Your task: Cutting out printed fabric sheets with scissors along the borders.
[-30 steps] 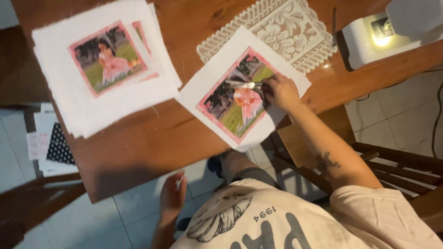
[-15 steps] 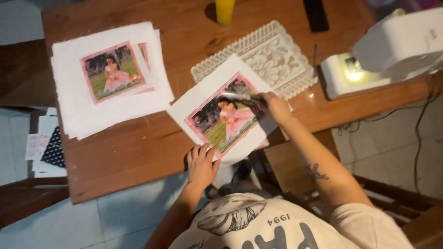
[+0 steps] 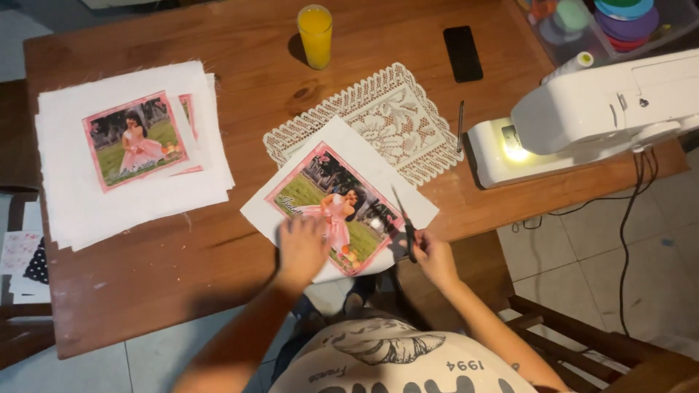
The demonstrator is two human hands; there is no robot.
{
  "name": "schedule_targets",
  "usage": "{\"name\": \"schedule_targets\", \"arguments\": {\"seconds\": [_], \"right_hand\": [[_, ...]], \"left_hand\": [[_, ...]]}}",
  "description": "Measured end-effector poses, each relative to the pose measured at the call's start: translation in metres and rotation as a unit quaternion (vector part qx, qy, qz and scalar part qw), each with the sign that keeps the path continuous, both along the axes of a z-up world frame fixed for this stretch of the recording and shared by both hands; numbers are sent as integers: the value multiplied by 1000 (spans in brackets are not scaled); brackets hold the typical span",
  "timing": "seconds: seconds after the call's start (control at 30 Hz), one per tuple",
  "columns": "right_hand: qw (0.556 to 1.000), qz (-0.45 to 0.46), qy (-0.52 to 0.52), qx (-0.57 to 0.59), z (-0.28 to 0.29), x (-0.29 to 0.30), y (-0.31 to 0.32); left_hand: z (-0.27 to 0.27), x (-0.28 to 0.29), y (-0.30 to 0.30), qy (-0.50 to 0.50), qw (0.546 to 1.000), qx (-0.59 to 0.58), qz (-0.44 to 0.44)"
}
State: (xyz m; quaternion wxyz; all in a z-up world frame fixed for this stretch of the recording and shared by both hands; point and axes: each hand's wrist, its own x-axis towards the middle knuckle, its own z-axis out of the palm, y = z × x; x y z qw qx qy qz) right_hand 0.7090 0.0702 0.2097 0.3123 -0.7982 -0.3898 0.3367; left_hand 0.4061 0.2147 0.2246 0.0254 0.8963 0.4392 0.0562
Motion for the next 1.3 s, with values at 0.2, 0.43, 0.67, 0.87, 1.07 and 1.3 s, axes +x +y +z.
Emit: {"name": "schedule_targets", "arguments": {"seconds": [0.2,0.43,0.67,0.87,1.07,1.3], "right_hand": [[994,-106,20,-6,1,16,-31],[974,-189,110,64,36,-8,-53],[955,-223,177,87,35,-27,-75],[961,-168,211,63,13,-25,-95],[966,-94,241,26,17,-31,-96],[924,44,365,-106,32,-35,-96]], "left_hand": [[17,19,30,101,974,-53,-198],[7,53,123,149,949,-6,-277],[30,43,31,61,953,-47,-293],[13,-2,57,-11,947,-39,-320],[10,-29,39,-21,981,-18,-191],[-41,-46,-62,-157,970,150,-104]]}}
